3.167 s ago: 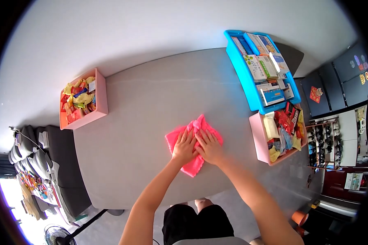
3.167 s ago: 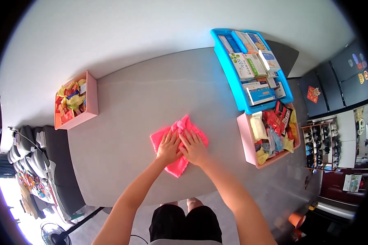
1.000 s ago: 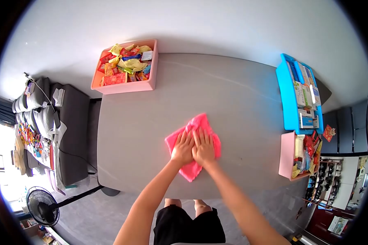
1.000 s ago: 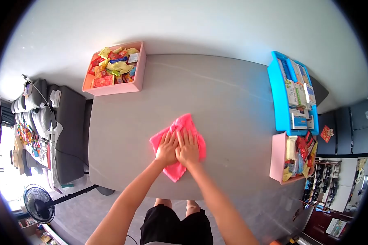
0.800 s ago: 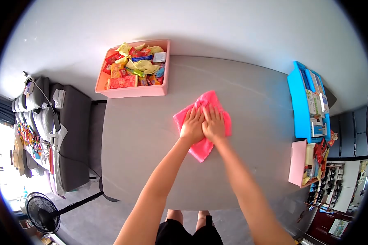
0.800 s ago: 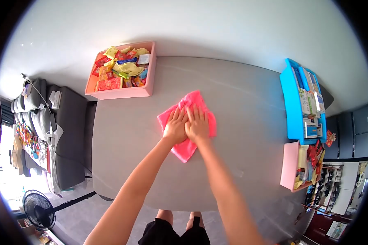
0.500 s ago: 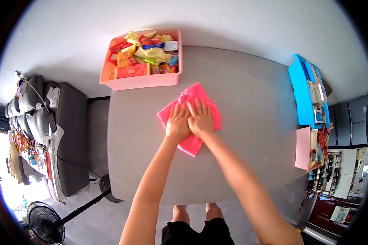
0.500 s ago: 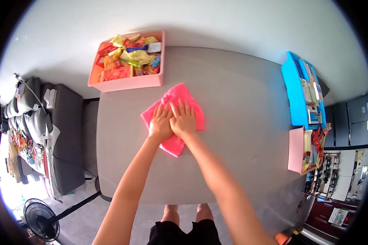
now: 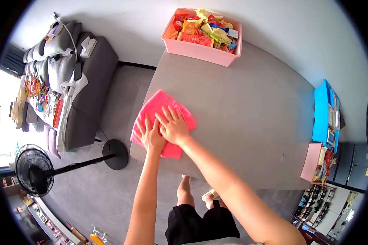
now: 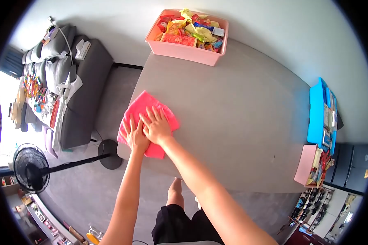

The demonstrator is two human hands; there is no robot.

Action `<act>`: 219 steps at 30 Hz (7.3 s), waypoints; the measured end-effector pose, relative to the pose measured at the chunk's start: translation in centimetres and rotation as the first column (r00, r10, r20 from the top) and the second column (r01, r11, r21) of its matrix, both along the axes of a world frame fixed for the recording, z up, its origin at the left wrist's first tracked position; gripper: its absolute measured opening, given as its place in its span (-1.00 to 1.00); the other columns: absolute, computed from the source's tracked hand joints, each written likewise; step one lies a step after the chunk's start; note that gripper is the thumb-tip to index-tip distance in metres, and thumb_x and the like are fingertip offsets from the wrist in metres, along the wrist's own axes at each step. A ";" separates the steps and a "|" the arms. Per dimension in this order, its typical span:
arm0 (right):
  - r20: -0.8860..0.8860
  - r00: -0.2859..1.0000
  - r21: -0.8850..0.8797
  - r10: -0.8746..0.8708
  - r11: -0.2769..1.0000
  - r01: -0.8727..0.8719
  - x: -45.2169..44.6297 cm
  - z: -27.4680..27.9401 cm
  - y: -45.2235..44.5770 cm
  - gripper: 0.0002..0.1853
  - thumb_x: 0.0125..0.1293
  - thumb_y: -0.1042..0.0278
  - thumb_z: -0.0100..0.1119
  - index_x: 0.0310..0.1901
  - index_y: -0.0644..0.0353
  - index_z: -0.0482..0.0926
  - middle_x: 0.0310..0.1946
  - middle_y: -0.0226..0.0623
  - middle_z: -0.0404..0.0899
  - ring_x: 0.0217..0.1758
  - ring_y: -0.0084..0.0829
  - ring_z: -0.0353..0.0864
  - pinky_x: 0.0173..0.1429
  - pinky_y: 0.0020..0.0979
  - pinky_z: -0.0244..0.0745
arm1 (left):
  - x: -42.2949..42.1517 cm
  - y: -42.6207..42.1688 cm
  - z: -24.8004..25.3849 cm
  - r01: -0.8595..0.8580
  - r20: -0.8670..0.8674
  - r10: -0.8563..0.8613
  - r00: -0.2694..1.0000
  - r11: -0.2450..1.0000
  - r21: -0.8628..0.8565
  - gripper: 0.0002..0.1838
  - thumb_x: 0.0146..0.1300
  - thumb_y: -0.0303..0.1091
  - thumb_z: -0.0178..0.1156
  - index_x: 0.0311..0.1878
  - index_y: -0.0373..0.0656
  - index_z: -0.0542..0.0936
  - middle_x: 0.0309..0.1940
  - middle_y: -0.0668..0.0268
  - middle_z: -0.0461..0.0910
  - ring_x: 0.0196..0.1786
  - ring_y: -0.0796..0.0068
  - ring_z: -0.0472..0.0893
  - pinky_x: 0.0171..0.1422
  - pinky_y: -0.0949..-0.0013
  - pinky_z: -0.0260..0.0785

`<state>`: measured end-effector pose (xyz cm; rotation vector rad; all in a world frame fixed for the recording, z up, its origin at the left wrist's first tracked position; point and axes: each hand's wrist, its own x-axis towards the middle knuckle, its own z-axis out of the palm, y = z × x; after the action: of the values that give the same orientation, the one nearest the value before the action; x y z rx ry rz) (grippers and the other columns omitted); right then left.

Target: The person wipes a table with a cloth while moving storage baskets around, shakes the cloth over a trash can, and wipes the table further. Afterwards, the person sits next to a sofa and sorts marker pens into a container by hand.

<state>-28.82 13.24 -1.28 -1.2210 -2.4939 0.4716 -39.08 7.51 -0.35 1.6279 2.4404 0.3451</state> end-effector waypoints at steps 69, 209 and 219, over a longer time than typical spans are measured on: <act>-0.184 -0.512 -0.983 -0.839 0.161 0.091 75.0 5.7 -34.6 -0.69 0.16 0.25 0.10 -0.06 0.05 0.37 -0.34 -0.35 0.55 -0.49 -0.44 0.56 -0.38 -0.33 0.59 | 67.0 -11.6 7.4 0.796 0.956 -0.040 0.291 0.565 -0.219 -0.86 0.07 -0.40 0.04 -0.30 -0.22 0.40 -0.66 0.22 0.47 -0.73 0.37 0.48 -0.71 0.38 0.36; -0.047 0.437 -0.045 -0.898 0.439 0.897 64.9 -0.7 -12.7 -0.43 0.22 0.51 -0.01 0.30 0.35 0.22 0.32 -0.10 0.25 0.45 -0.07 0.10 0.44 0.05 -0.06 | 69.4 6.0 1.1 0.973 -0.045 -0.982 0.186 0.190 -0.133 -0.25 0.08 0.31 0.02 0.39 0.40 0.22 0.50 0.22 -0.19 0.46 -0.31 -0.22 0.35 -0.46 -0.24; -0.344 0.492 -0.136 -0.800 0.561 0.817 86.9 1.2 -11.8 -0.55 0.14 0.61 0.01 0.13 0.28 0.43 0.11 -0.03 0.44 0.27 -0.05 0.32 0.28 -0.09 0.24 | 88.8 6.9 -0.1 0.981 0.005 -0.982 0.188 0.188 -0.040 -0.25 0.08 0.00 0.08 0.40 0.16 0.20 0.47 0.14 -0.08 0.48 -0.14 -0.12 0.44 -0.28 -0.24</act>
<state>58.04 1.47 -0.04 -1.8906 -1.3417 0.3228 49.72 14.46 -0.40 2.7236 0.8268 0.0293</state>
